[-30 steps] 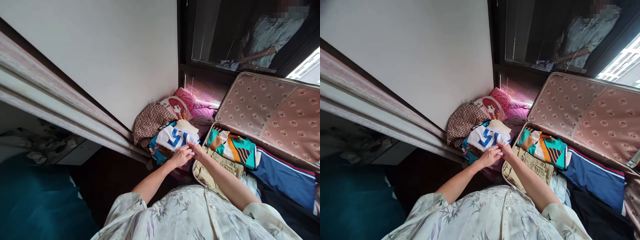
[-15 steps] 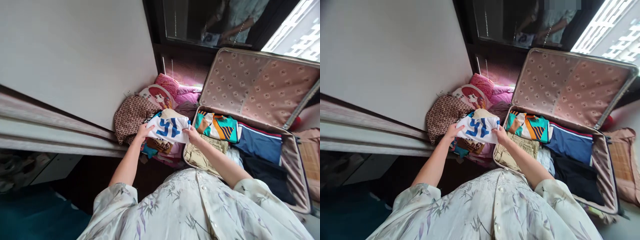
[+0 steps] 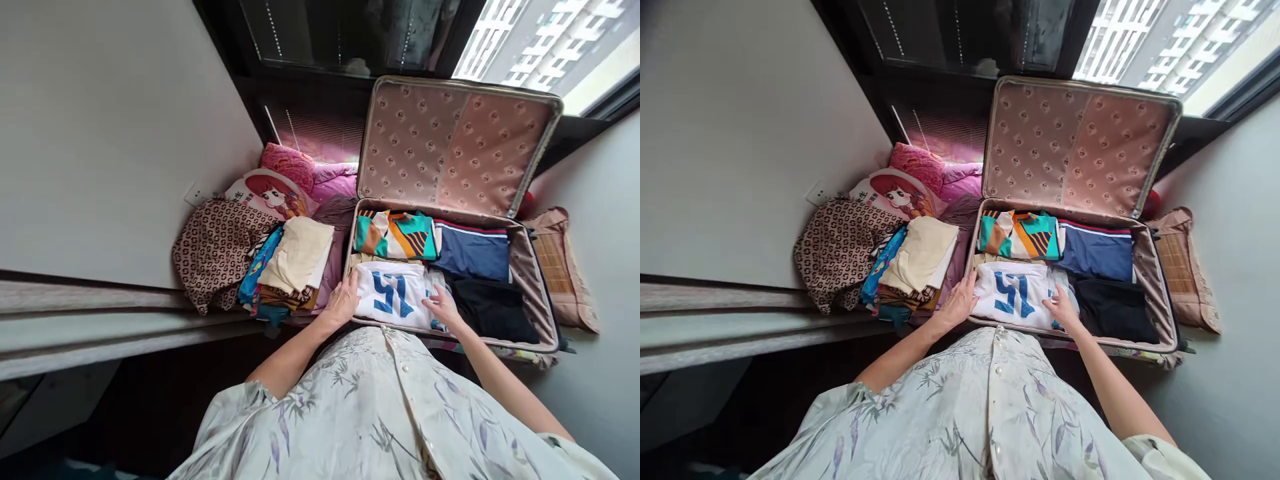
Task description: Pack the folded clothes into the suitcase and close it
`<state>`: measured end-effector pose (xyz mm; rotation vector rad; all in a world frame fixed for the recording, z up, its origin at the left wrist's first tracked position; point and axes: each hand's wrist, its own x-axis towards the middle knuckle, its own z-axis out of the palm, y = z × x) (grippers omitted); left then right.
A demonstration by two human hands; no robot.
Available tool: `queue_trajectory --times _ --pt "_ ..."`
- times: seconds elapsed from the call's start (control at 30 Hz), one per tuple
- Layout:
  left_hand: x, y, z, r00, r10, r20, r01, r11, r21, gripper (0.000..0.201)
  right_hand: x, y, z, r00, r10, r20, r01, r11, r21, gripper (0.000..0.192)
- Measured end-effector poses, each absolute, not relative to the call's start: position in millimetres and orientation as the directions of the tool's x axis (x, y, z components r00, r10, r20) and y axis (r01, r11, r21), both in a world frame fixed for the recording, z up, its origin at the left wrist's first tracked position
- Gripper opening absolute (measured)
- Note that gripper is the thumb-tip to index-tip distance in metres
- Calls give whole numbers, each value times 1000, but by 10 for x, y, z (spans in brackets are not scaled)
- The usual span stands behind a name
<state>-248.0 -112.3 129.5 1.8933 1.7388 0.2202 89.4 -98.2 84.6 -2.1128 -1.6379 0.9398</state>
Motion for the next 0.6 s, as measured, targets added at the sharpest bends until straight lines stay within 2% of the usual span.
queue_trajectory --times 0.07,0.17,0.23,0.3,0.37,0.43,0.53,0.6 --pt "-2362 -1092 1256 259 951 -167 896 -173 409 77 926 -1070 744 109 977 -186 877 -182 -445 78" --pt "-2253 -963 1172 444 885 -140 866 -384 319 93 845 -1128 706 -144 986 -80 965 122 -234 81" --pt "-2197 -879 1042 533 817 -221 836 -468 286 110 774 -1135 658 -345 931 -118 935 330 -130 84" --pt "-2149 -829 859 556 750 -359 831 -485 273 121 724 -1126 547 -456 866 -207 890 449 -79 91" --pt "-2109 -812 665 521 707 -479 853 -451 262 124 699 -1102 395 -454 842 -291 886 462 -47 94" --pt "-2077 -809 512 481 694 -535 876 -409 257 123 688 -1068 258 -420 845 -331 898 439 -19 90" --pt "-2065 -809 434 480 707 -519 877 -379 295 116 695 -1043 164 -405 851 -333 904 427 -8 83" --pt "-2120 -821 493 524 722 -452 848 -392 357 108 733 -1072 168 -383 862 -333 916 401 -15 81"
